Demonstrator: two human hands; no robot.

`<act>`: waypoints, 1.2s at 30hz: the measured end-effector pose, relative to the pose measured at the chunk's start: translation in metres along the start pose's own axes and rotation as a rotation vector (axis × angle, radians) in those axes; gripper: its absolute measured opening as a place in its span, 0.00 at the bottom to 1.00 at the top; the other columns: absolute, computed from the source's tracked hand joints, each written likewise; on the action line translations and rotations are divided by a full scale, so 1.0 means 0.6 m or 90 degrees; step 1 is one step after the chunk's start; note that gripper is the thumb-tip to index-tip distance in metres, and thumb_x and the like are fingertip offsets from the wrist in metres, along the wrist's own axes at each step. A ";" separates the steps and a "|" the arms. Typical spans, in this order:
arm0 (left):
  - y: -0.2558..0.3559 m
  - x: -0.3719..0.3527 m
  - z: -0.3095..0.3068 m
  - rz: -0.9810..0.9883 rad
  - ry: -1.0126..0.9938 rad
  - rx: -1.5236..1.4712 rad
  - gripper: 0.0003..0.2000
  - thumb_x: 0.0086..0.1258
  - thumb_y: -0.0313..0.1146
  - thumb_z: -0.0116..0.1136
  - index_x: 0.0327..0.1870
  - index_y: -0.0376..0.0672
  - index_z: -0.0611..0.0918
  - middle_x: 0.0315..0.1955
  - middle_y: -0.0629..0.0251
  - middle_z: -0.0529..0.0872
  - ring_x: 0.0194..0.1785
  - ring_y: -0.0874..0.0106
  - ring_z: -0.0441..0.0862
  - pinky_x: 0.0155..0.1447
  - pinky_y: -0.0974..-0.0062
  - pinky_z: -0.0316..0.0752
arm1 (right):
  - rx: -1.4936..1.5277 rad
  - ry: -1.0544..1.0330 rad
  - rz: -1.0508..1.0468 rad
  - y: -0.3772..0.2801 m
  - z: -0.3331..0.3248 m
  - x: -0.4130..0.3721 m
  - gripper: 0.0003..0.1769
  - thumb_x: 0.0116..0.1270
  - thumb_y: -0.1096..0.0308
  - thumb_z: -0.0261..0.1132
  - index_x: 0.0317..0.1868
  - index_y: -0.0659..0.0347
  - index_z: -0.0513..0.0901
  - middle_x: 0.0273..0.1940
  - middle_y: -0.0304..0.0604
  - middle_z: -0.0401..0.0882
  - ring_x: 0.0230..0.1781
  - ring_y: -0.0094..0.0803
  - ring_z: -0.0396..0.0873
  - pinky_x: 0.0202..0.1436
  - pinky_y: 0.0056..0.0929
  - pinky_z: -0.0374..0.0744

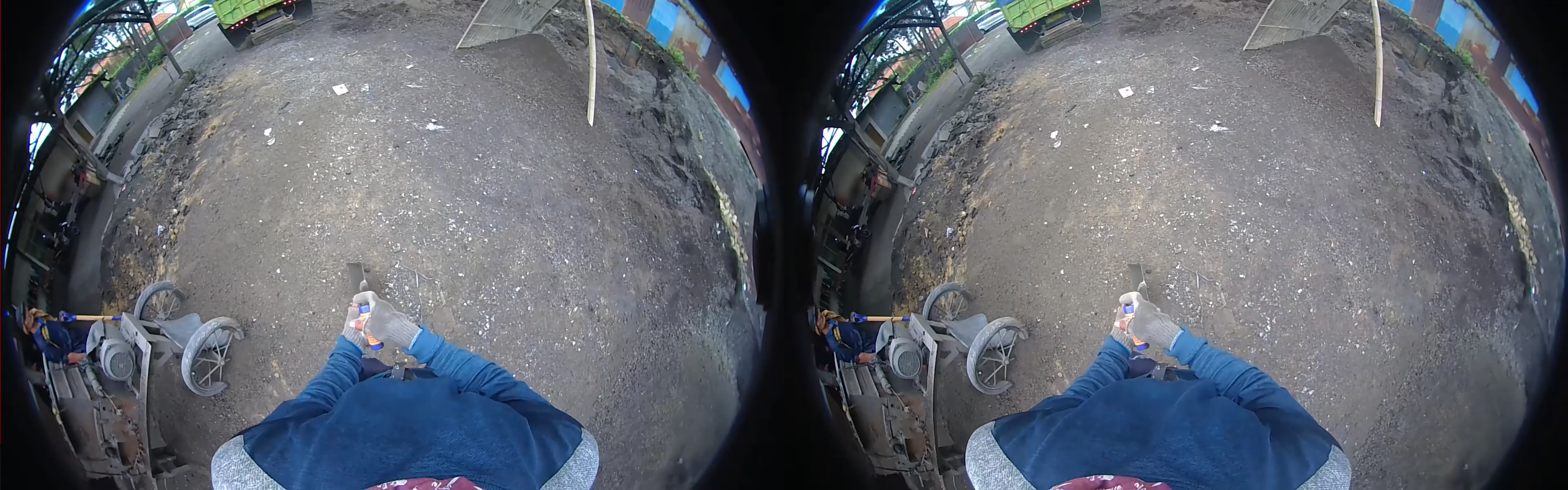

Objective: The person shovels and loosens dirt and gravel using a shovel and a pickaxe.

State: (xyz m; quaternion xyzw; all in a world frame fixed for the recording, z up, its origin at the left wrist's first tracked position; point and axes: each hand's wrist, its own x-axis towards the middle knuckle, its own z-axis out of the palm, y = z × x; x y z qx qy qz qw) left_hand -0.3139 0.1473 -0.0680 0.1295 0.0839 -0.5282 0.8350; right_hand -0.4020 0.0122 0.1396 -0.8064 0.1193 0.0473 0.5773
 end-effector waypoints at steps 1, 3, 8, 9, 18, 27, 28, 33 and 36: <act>-0.012 0.015 0.020 -0.019 0.029 0.015 0.20 0.76 0.49 0.41 0.52 0.42 0.76 0.45 0.55 0.83 0.49 0.60 0.83 0.55 0.55 0.79 | -0.001 -0.015 0.033 0.003 -0.027 -0.016 0.35 0.58 0.61 0.73 0.62 0.61 0.68 0.49 0.56 0.79 0.52 0.47 0.79 0.54 0.41 0.77; -0.034 0.055 0.055 -0.038 0.098 0.118 0.17 0.76 0.45 0.42 0.49 0.41 0.77 0.41 0.59 0.85 0.46 0.61 0.84 0.53 0.57 0.80 | -0.029 -0.006 0.029 0.052 -0.070 -0.013 0.34 0.59 0.59 0.72 0.63 0.58 0.68 0.52 0.57 0.79 0.54 0.51 0.79 0.56 0.43 0.76; -0.050 0.165 -0.050 -0.022 0.214 0.520 0.24 0.72 0.54 0.40 0.53 0.45 0.76 0.45 0.57 0.84 0.45 0.60 0.83 0.52 0.54 0.79 | -0.001 -0.006 0.012 0.124 -0.156 0.005 0.32 0.60 0.57 0.71 0.60 0.59 0.68 0.49 0.55 0.78 0.51 0.47 0.79 0.55 0.41 0.76; -0.051 0.179 -0.074 -0.038 0.222 0.505 0.25 0.72 0.56 0.42 0.55 0.45 0.75 0.46 0.58 0.84 0.47 0.61 0.82 0.54 0.53 0.78 | -0.004 -0.003 -0.002 0.134 -0.177 0.013 0.31 0.60 0.59 0.72 0.58 0.59 0.68 0.48 0.53 0.78 0.50 0.44 0.79 0.54 0.39 0.76; -0.089 0.481 0.016 -0.090 0.317 0.552 0.22 0.71 0.49 0.36 0.51 0.43 0.77 0.45 0.53 0.85 0.44 0.55 0.84 0.51 0.57 0.80 | -0.050 -0.078 0.060 0.220 -0.466 0.150 0.35 0.64 0.50 0.67 0.64 0.62 0.68 0.54 0.55 0.79 0.56 0.45 0.79 0.57 0.40 0.76; -0.163 0.793 0.155 -0.159 0.503 0.259 0.18 0.67 0.48 0.44 0.40 0.46 0.83 0.34 0.61 0.87 0.38 0.62 0.85 0.43 0.60 0.78 | -0.272 0.304 0.488 0.677 -0.937 0.106 0.15 0.62 0.56 0.64 0.34 0.58 0.88 0.35 0.50 0.87 0.39 0.45 0.86 0.44 0.41 0.81; -0.167 0.823 0.170 -0.161 0.507 0.274 0.18 0.67 0.48 0.44 0.40 0.46 0.83 0.34 0.60 0.87 0.38 0.62 0.85 0.43 0.60 0.78 | -0.662 0.086 0.424 0.803 -0.975 0.061 0.15 0.61 0.55 0.61 0.33 0.56 0.89 0.35 0.48 0.87 0.41 0.42 0.86 0.43 0.41 0.83; -0.186 0.998 0.244 -0.165 0.514 0.363 0.18 0.67 0.48 0.44 0.39 0.46 0.83 0.33 0.60 0.87 0.38 0.62 0.85 0.42 0.60 0.78 | -0.585 -0.252 0.685 0.857 -1.139 -0.124 0.20 0.71 0.56 0.53 0.55 0.51 0.84 0.60 0.43 0.79 0.59 0.40 0.79 0.59 0.42 0.77; -0.210 1.102 0.278 -0.165 0.530 0.423 0.18 0.67 0.48 0.44 0.39 0.47 0.83 0.33 0.60 0.87 0.38 0.62 0.85 0.42 0.60 0.77 | -0.478 -0.211 0.773 0.913 -1.207 -0.129 0.18 0.69 0.56 0.54 0.52 0.50 0.85 0.56 0.43 0.81 0.55 0.40 0.81 0.56 0.42 0.78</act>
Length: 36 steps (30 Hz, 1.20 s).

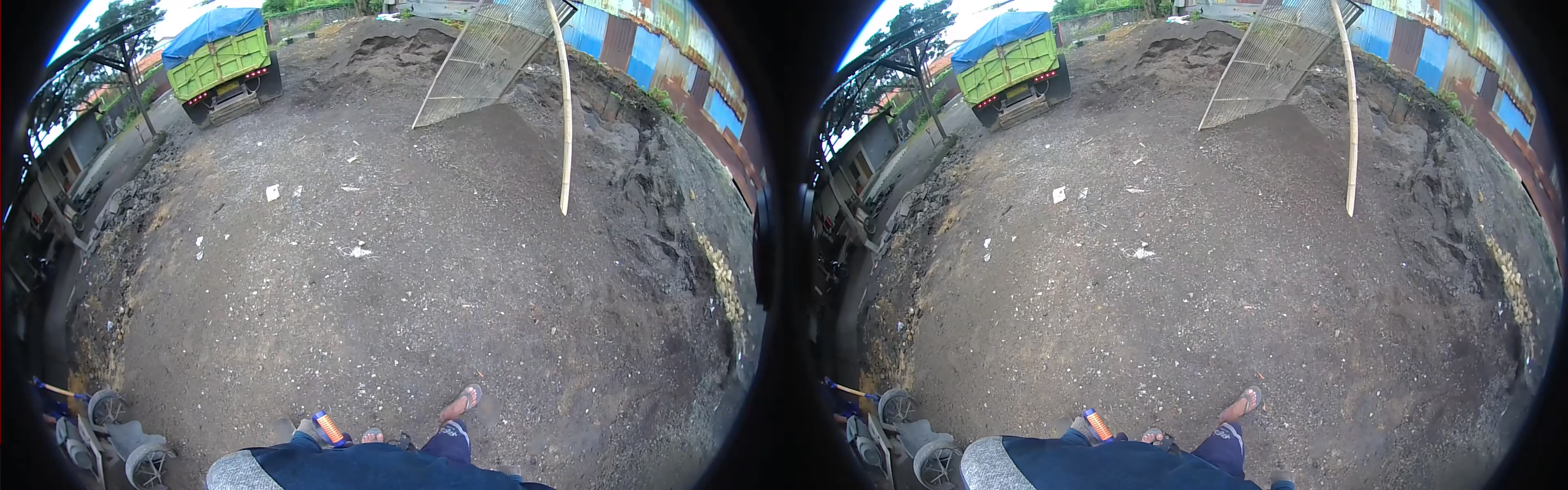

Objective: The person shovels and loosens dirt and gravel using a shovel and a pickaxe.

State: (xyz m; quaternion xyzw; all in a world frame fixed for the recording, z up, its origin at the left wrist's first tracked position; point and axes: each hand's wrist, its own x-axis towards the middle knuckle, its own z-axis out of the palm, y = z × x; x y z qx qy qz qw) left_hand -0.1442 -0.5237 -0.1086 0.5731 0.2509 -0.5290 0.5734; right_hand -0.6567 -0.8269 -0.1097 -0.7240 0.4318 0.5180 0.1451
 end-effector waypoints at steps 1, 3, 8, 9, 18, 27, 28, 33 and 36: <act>0.008 0.015 0.028 0.005 0.013 0.024 0.18 0.67 0.48 0.44 0.38 0.47 0.83 0.33 0.60 0.87 0.37 0.62 0.85 0.42 0.60 0.77 | 0.030 0.006 0.005 0.009 -0.023 0.025 0.18 0.68 0.56 0.54 0.51 0.50 0.85 0.54 0.43 0.81 0.54 0.40 0.81 0.55 0.42 0.79; 0.018 0.048 0.084 0.024 0.050 0.072 0.17 0.67 0.48 0.44 0.38 0.47 0.83 0.33 0.60 0.87 0.37 0.62 0.85 0.41 0.60 0.77 | 0.066 0.026 -0.004 0.021 -0.075 0.092 0.17 0.67 0.56 0.55 0.48 0.49 0.86 0.52 0.43 0.83 0.52 0.40 0.82 0.53 0.42 0.80; 0.051 0.077 0.241 0.099 0.160 0.374 0.17 0.66 0.49 0.45 0.37 0.47 0.83 0.32 0.60 0.87 0.37 0.61 0.85 0.41 0.60 0.77 | 0.078 0.115 -0.072 0.102 -0.274 0.253 0.15 0.64 0.57 0.57 0.42 0.48 0.88 0.44 0.43 0.86 0.46 0.39 0.85 0.48 0.41 0.82; 0.064 0.078 0.273 0.120 0.180 0.474 0.17 0.66 0.49 0.45 0.37 0.47 0.83 0.32 0.60 0.87 0.37 0.61 0.85 0.41 0.60 0.77 | 0.033 0.166 -0.103 0.123 -0.332 0.286 0.15 0.63 0.57 0.57 0.41 0.48 0.88 0.43 0.43 0.86 0.44 0.39 0.86 0.47 0.41 0.82; 0.151 0.120 0.450 0.214 0.265 0.864 0.17 0.66 0.49 0.45 0.36 0.48 0.83 0.31 0.59 0.87 0.36 0.61 0.85 0.40 0.60 0.76 | 1.013 0.140 -0.205 0.154 -0.894 0.360 0.09 0.62 0.70 0.61 0.24 0.58 0.81 0.22 0.42 0.80 0.20 0.39 0.81 0.21 0.39 0.78; 0.163 0.178 0.495 0.245 0.254 0.879 0.17 0.66 0.50 0.45 0.34 0.49 0.83 0.30 0.59 0.86 0.35 0.60 0.84 0.39 0.60 0.76 | -0.060 0.181 -0.281 0.130 -0.930 0.551 0.19 0.68 0.54 0.54 0.47 0.55 0.85 0.44 0.46 0.84 0.45 0.41 0.82 0.46 0.40 0.79; 0.160 0.187 0.493 0.249 0.251 0.876 0.17 0.66 0.50 0.45 0.34 0.49 0.83 0.30 0.58 0.86 0.35 0.60 0.84 0.39 0.60 0.76 | 0.026 0.156 -0.213 0.126 -0.923 0.588 0.21 0.68 0.52 0.54 0.49 0.54 0.85 0.49 0.48 0.83 0.51 0.42 0.81 0.52 0.41 0.78; 0.124 0.256 0.467 0.368 0.243 0.857 0.17 0.65 0.50 0.45 0.34 0.49 0.83 0.29 0.58 0.86 0.35 0.60 0.84 0.38 0.60 0.75 | -0.417 0.128 -0.393 0.047 -1.063 0.544 0.27 0.69 0.47 0.51 0.54 0.57 0.84 0.56 0.52 0.80 0.59 0.48 0.77 0.61 0.43 0.75; 0.165 0.208 0.511 0.370 0.227 0.934 0.17 0.64 0.50 0.51 0.34 0.45 0.84 0.31 0.53 0.86 0.39 0.53 0.84 0.41 0.58 0.76 | -0.177 0.225 -0.394 -0.124 -1.246 0.484 0.29 0.66 0.45 0.57 0.52 0.61 0.83 0.56 0.56 0.80 0.59 0.50 0.76 0.62 0.43 0.74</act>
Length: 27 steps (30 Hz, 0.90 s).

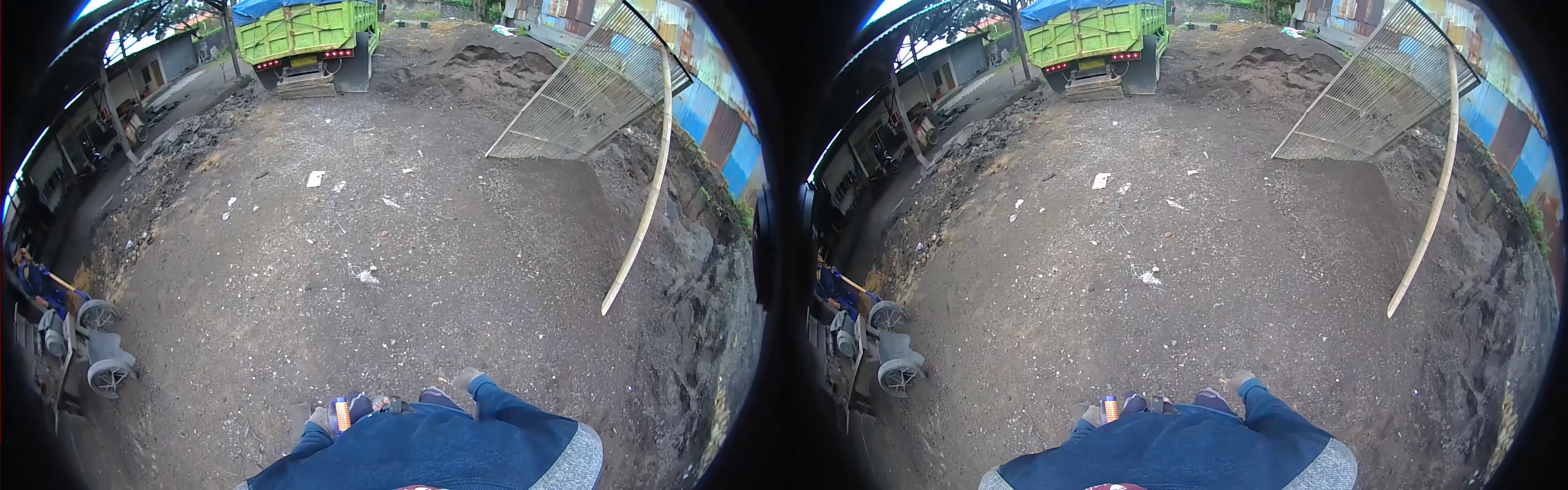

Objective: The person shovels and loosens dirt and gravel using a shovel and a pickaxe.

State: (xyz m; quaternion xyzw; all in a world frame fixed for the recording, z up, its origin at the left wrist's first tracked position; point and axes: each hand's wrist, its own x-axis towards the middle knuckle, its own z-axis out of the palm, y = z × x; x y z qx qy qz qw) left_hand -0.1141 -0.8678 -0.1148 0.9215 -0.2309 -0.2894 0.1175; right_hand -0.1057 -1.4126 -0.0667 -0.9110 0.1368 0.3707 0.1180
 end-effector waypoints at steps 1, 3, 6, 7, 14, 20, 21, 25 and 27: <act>0.012 -0.001 -0.013 -0.025 -0.033 0.014 0.18 0.64 0.48 0.53 0.37 0.42 0.86 0.34 0.50 0.86 0.42 0.52 0.85 0.44 0.59 0.78 | 0.018 0.041 -0.038 -0.066 -0.134 0.017 0.29 0.65 0.46 0.59 0.51 0.64 0.83 0.55 0.57 0.80 0.58 0.51 0.77 0.62 0.43 0.74; -0.017 0.022 0.025 -0.037 -0.026 0.063 0.17 0.65 0.48 0.53 0.37 0.45 0.86 0.34 0.53 0.87 0.43 0.54 0.85 0.44 0.60 0.79 | 0.116 0.326 -0.107 -0.247 -0.469 -0.120 0.40 0.61 0.49 0.68 0.67 0.62 0.68 0.61 0.57 0.75 0.62 0.53 0.74 0.63 0.43 0.74; 0.007 0.006 0.029 -0.140 -0.002 0.041 0.16 0.65 0.48 0.52 0.37 0.47 0.87 0.35 0.57 0.87 0.43 0.55 0.85 0.44 0.61 0.79 | -0.103 0.976 -0.343 -0.368 -0.806 -0.208 0.46 0.59 0.37 0.65 0.71 0.56 0.65 0.68 0.52 0.66 0.71 0.48 0.60 0.72 0.51 0.61; 0.023 -0.007 0.011 -0.189 0.011 0.020 0.15 0.65 0.47 0.52 0.36 0.48 0.87 0.36 0.58 0.87 0.44 0.56 0.85 0.44 0.62 0.79 | -0.121 1.088 -0.370 -0.394 -0.903 -0.269 0.45 0.61 0.36 0.63 0.70 0.55 0.65 0.70 0.52 0.62 0.73 0.49 0.57 0.72 0.58 0.58; 0.092 -0.055 0.013 -0.321 0.009 -0.190 0.21 0.68 0.50 0.53 0.45 0.40 0.84 0.41 0.53 0.86 0.45 0.57 0.84 0.47 0.60 0.79 | -0.103 1.557 -0.405 -0.422 -1.191 -0.559 0.47 0.59 0.47 0.68 0.73 0.58 0.60 0.73 0.55 0.58 0.75 0.51 0.53 0.75 0.53 0.53; 0.116 -0.058 0.058 -0.487 0.027 -0.500 0.23 0.68 0.51 0.53 0.47 0.37 0.83 0.43 0.52 0.86 0.46 0.58 0.84 0.49 0.60 0.78 | -0.077 1.586 -0.438 -0.414 -1.201 -0.590 0.46 0.59 0.51 0.68 0.74 0.55 0.59 0.73 0.55 0.57 0.76 0.51 0.52 0.76 0.52 0.51; 0.118 -0.054 0.067 -0.523 0.045 -0.578 0.23 0.69 0.51 0.53 0.47 0.37 0.83 0.43 0.51 0.86 0.47 0.58 0.84 0.49 0.60 0.78 | -0.068 1.572 -0.457 -0.413 -1.195 -0.573 0.47 0.57 0.52 0.71 0.73 0.56 0.60 0.72 0.55 0.59 0.75 0.52 0.54 0.76 0.51 0.53; 0.131 -0.035 0.083 -0.657 0.138 -0.910 0.25 0.69 0.52 0.53 0.49 0.35 0.82 0.44 0.50 0.85 0.47 0.59 0.84 0.50 0.61 0.78 | -0.196 1.407 -0.411 -0.382 -1.187 -0.396 0.40 0.61 0.40 0.65 0.67 0.56 0.70 0.60 0.50 0.75 0.64 0.42 0.70 0.62 0.53 0.70; 0.135 -0.033 0.102 -0.702 0.179 -1.015 0.25 0.69 0.52 0.53 0.49 0.35 0.82 0.45 0.50 0.85 0.48 0.59 0.84 0.50 0.61 0.78 | -0.182 0.982 -0.329 -0.361 -1.101 -0.301 0.33 0.62 0.47 0.67 0.62 0.59 0.74 0.56 0.49 0.79 0.59 0.42 0.77 0.59 0.45 0.75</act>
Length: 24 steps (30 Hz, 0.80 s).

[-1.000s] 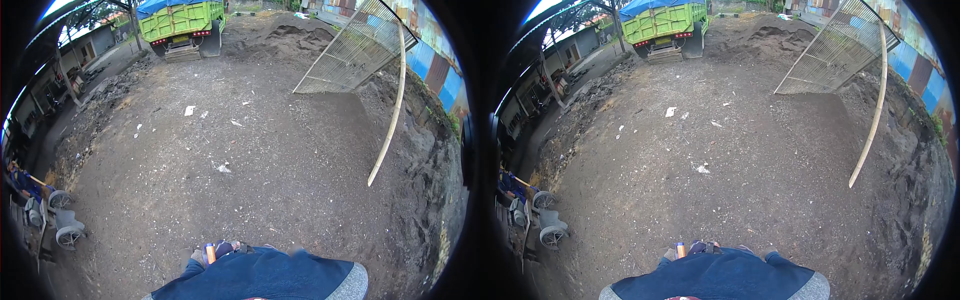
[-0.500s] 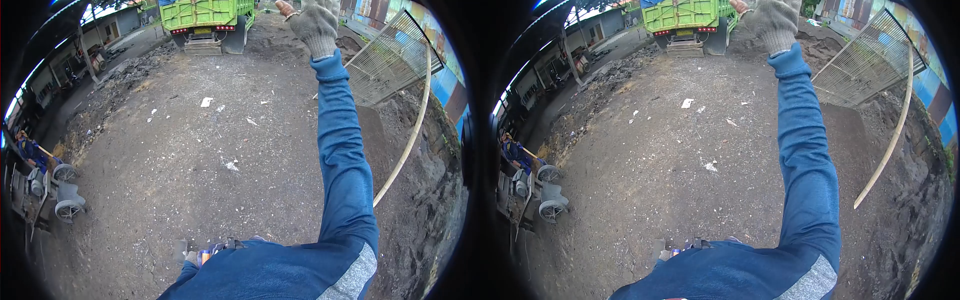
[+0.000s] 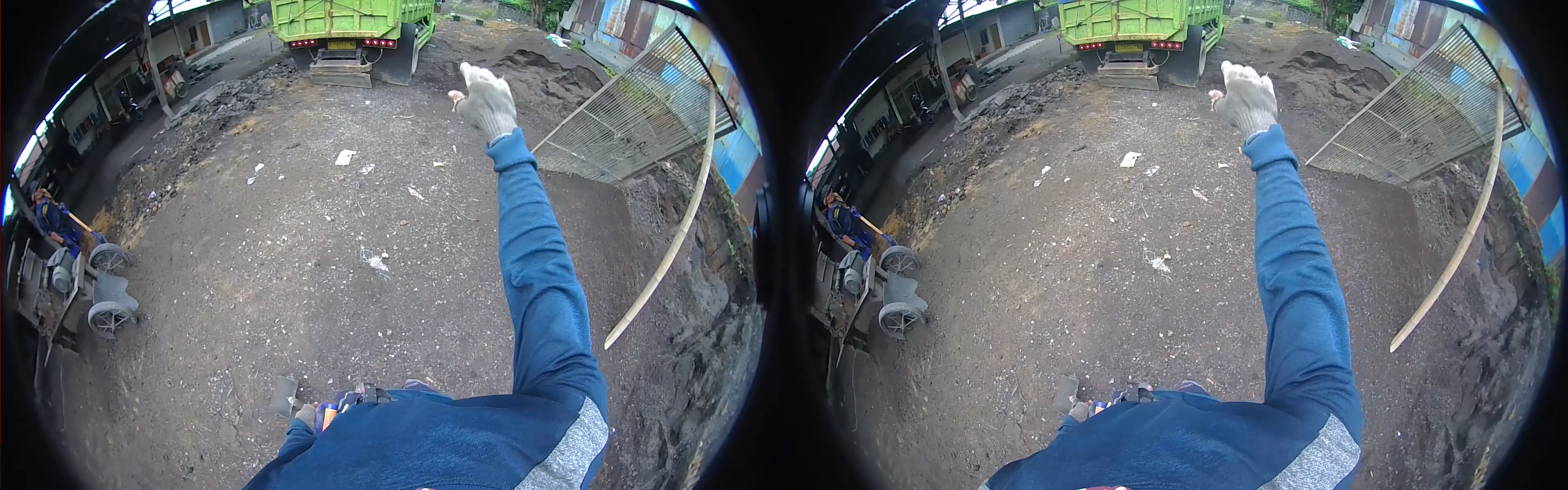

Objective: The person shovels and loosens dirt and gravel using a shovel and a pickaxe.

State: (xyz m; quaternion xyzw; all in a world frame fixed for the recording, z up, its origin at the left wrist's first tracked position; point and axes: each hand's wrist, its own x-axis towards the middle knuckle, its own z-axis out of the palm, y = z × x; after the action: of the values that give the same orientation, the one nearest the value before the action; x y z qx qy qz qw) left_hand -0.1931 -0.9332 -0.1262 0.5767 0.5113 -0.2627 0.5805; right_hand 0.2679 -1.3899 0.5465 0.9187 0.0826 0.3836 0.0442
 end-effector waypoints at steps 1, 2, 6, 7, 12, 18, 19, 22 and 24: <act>-0.012 0.007 0.007 -0.016 0.004 -0.042 0.26 0.69 0.53 0.53 0.50 0.34 0.82 0.45 0.49 0.85 0.48 0.59 0.84 0.50 0.61 0.78 | 0.105 -0.155 0.075 -0.006 0.055 -0.064 0.30 0.63 0.51 0.66 0.60 0.60 0.75 0.54 0.52 0.80 0.55 0.48 0.79 0.57 0.43 0.77; -0.015 -0.006 0.008 -0.018 -0.005 -0.074 0.26 0.69 0.53 0.53 0.50 0.34 0.82 0.45 0.50 0.85 0.48 0.59 0.84 0.51 0.61 0.78 | 0.122 -0.195 0.082 -0.005 0.146 -0.144 0.21 0.63 0.55 0.64 0.48 0.63 0.78 0.45 0.56 0.83 0.47 0.51 0.83 0.51 0.45 0.80; -0.042 -0.055 0.008 -0.016 -0.029 -0.176 0.26 0.69 0.53 0.53 0.50 0.35 0.81 0.44 0.52 0.85 0.47 0.60 0.83 0.51 0.60 0.78 | 0.200 -0.654 0.165 -0.077 0.317 -0.580 0.23 0.61 0.53 0.62 0.47 0.64 0.83 0.50 0.58 0.82 0.54 0.53 0.79 0.59 0.45 0.77; -0.051 -0.064 0.008 -0.018 -0.034 -0.201 0.26 0.69 0.54 0.53 0.51 0.36 0.81 0.44 0.53 0.85 0.47 0.60 0.83 0.52 0.60 0.78 | 0.198 -0.797 0.162 -0.104 0.337 -0.697 0.25 0.61 0.51 0.61 0.48 0.64 0.84 0.53 0.57 0.81 0.57 0.51 0.78 0.62 0.43 0.75; -0.102 -0.117 -0.001 -0.027 -0.027 -0.325 0.26 0.70 0.54 0.52 0.51 0.37 0.81 0.43 0.55 0.85 0.47 0.61 0.83 0.53 0.59 0.78 | 0.245 -1.070 -0.075 -0.206 0.330 -1.151 0.30 0.66 0.45 0.55 0.53 0.62 0.83 0.56 0.55 0.79 0.60 0.50 0.76 0.63 0.41 0.74; -0.180 -0.178 -0.060 -0.006 0.020 -0.482 0.26 0.70 0.55 0.52 0.52 0.38 0.80 0.41 0.58 0.85 0.46 0.62 0.83 0.54 0.58 0.78 | 0.248 -1.057 0.369 -0.135 0.376 -1.232 0.27 0.66 0.47 0.57 0.52 0.61 0.84 0.58 0.56 0.78 0.62 0.50 0.75 0.64 0.42 0.73; -0.192 -0.193 -0.077 0.007 0.039 -0.512 0.26 0.70 0.56 0.52 0.52 0.38 0.80 0.41 0.59 0.85 0.46 0.62 0.83 0.54 0.58 0.78 | 0.215 -0.991 0.246 -0.116 0.396 -1.241 0.23 0.67 0.52 0.55 0.48 0.61 0.85 0.52 0.55 0.81 0.57 0.49 0.78 0.60 0.43 0.76; -0.231 -0.242 -0.143 0.063 0.104 -0.605 0.26 0.71 0.56 0.51 0.52 0.39 0.80 0.41 0.61 0.85 0.46 0.63 0.83 0.54 0.58 0.77 | 0.182 -0.925 0.127 -0.059 0.430 -1.238 0.22 0.67 0.53 0.54 0.44 0.61 0.87 0.48 0.55 0.84 0.52 0.49 0.81 0.56 0.44 0.78; -0.253 -0.269 -0.194 0.114 0.148 -0.673 0.26 0.71 0.56 0.51 0.53 0.39 0.80 0.40 0.62 0.85 0.45 0.63 0.82 0.55 0.57 0.77 | 0.184 -0.917 0.194 -0.037 0.420 -1.185 0.24 0.67 0.50 0.55 0.45 0.62 0.86 0.48 0.55 0.83 0.53 0.49 0.81 0.56 0.44 0.78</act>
State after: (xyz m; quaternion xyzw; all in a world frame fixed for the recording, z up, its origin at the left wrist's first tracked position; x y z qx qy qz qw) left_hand -0.4174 -0.9000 -0.0208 0.2729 0.5837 0.1458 0.7507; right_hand -0.0472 -1.5046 -0.1295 0.9405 -0.0451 -0.3252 -0.0874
